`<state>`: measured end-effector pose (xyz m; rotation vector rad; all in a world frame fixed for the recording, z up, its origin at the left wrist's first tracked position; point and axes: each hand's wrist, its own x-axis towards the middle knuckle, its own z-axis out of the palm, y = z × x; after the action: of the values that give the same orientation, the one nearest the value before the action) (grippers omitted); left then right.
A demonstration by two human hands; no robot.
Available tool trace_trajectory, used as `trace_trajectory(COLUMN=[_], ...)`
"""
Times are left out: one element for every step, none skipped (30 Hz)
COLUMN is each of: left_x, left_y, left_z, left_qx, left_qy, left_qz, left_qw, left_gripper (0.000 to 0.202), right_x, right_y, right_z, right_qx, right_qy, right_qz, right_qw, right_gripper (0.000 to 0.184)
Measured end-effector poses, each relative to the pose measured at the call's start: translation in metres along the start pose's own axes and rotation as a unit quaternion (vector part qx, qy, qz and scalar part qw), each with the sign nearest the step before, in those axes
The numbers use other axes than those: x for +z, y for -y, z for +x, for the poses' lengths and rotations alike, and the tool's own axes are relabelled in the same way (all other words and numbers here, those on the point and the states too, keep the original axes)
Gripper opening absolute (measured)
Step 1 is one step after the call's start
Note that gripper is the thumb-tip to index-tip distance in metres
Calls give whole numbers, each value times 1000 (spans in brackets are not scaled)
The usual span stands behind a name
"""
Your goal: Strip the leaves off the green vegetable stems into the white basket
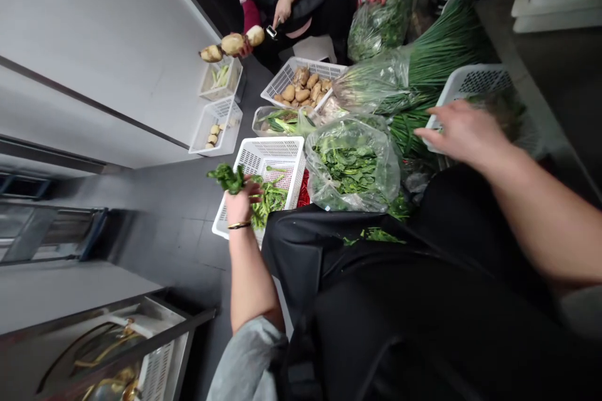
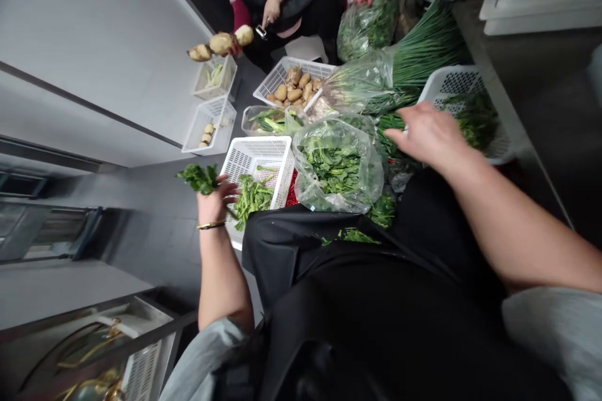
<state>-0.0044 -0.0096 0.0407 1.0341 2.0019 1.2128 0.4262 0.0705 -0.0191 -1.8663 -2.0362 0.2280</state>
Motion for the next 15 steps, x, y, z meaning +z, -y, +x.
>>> trace_trajectory(left_x=[21, 46, 72, 97, 118, 134, 145, 151, 152, 150, 147, 144, 140, 138, 136], left_y=[-2, -3, -3, -1, 1, 3, 5, 7, 7, 7, 7, 6, 5, 3, 3], left_z=[-15, -32, -49, -65, -78, -90, -99, -106, -111, -114, -116, -116, -116, -116, -116], left_qx=[-21, -46, -68, -83, -91, -94, -106, -120, -137, -154, -165, -170, -169, -167, -164], left_qy=[116, 221, 300, 357, 393, 402, 421, 434, 443, 444, 433, 410, 382, 356, 335], left_qz=[-69, -109, -132, -137, -131, -153, -182, -216, -254, -289, -320, -346, -368, -383, -391], left_qw=[991, 968, 942, 920, 906, 898, 882, 866, 849, 834, 826, 827, 831, 836, 841], left_gripper=[26, 28, 27, 24, 20, 18, 21, 25, 30, 35, 37, 37, 35, 33, 33], right_x=[3, 6, 10, 14, 17, 21, 24, 27, 29, 31, 31, 31, 29, 27, 24], right_y=[28, 56, 82, 103, 119, 127, 130, 128, 123, 117, 113, 110, 110, 111, 114], right_z=[-6, -13, -19, -24, -28, -31, -31, -30, -29, -28, -30, -34, -40, -49, -58], right_qx=[-59, -112, -147, -164, -161, -146, -120, -91, -62, -37, -15, 1, 4, -8, -32], right_qy=[16, 76, 140, 192, 231, 261, 278, 282, 279, 273, 260, 246, 232, 218, 201], right_qz=[93, 194, 281, 337, 368, 393, 416, 445, 483, 523, 557, 578, 584, 575, 555], right_qw=[994, 972, 938, 907, 886, 869, 858, 845, 828, 807, 789, 778, 778, 789, 806], right_gripper=[51, 44, 39, 33, 27, 24, 26, 30, 34, 36, 37, 37, 36, 34, 31])
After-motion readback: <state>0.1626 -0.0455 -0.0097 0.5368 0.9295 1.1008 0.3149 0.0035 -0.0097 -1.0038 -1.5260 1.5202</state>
